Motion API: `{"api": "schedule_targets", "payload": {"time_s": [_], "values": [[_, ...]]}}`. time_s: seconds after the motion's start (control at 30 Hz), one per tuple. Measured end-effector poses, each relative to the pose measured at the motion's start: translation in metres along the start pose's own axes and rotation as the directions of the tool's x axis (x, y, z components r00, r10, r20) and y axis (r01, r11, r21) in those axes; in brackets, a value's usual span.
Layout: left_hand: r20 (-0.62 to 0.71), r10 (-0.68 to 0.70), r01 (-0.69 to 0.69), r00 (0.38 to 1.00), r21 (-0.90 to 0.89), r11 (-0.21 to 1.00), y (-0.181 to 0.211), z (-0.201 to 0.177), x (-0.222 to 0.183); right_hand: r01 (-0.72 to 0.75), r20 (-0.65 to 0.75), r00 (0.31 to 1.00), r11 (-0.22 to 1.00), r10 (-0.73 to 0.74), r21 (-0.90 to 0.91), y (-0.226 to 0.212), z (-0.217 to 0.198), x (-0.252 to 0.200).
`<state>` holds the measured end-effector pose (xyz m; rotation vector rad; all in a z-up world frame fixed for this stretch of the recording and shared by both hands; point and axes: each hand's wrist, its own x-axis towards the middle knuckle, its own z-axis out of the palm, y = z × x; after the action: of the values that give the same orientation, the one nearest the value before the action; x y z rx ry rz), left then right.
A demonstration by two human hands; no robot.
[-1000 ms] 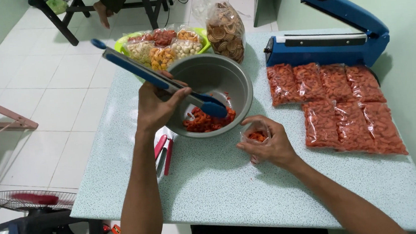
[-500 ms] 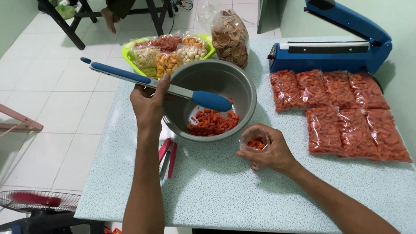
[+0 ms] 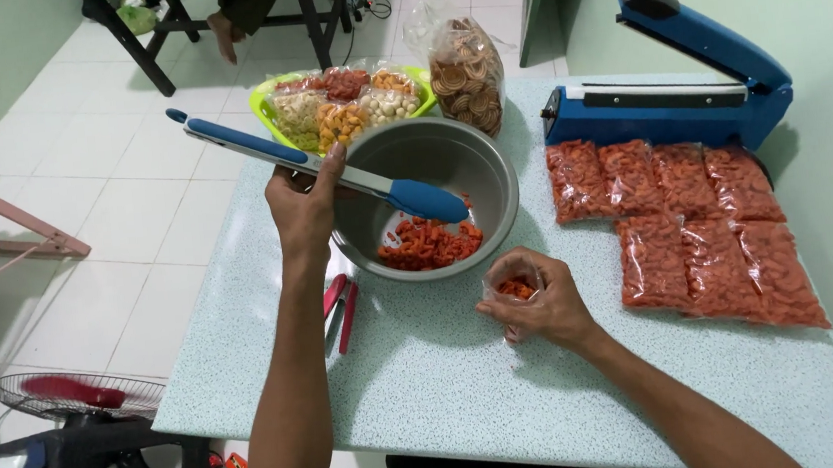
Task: Using tongs to transfer small food items from a bowl into a small plastic container.
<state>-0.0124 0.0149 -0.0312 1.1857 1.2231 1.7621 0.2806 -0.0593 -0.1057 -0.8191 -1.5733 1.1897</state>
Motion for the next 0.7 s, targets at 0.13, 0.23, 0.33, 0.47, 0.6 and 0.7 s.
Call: {"api": "schedule_targets", "payload": {"time_s": [0.13,0.23,0.33,0.47,0.6,0.7], "values": [[-0.007,0.001,-0.001,1.000,0.014,1.000,0.002,0.002,0.001,0.006,0.001,1.000,1.000,-0.006,0.006,-0.004,-0.004,0.002],[-0.002,-0.001,0.001,1.000,0.020,1.000,0.000,0.002,0.000,0.009,-0.007,1.000,1.000,-0.009,0.011,-0.003,-0.006,0.003],[-0.002,0.003,-0.003,1.000,0.007,1.000,0.000,0.002,0.000,0.022,-0.032,0.999,1.000,-0.022,0.011,-0.002,-0.005,0.003],[0.003,0.024,-0.024,1.000,0.021,0.999,0.006,0.009,0.002,0.053,-0.052,0.997,0.998,-0.055,-0.026,0.001,-0.008,0.007],[-0.010,0.025,-0.025,1.000,0.022,0.999,0.006,0.008,-0.002,0.045,-0.038,0.998,0.999,-0.046,-0.021,0.004,-0.007,0.006],[-0.036,0.026,-0.025,0.999,0.001,1.000,0.001,0.003,0.001,0.065,-0.072,0.995,0.997,-0.068,-0.035,0.004,-0.012,0.009]]}}
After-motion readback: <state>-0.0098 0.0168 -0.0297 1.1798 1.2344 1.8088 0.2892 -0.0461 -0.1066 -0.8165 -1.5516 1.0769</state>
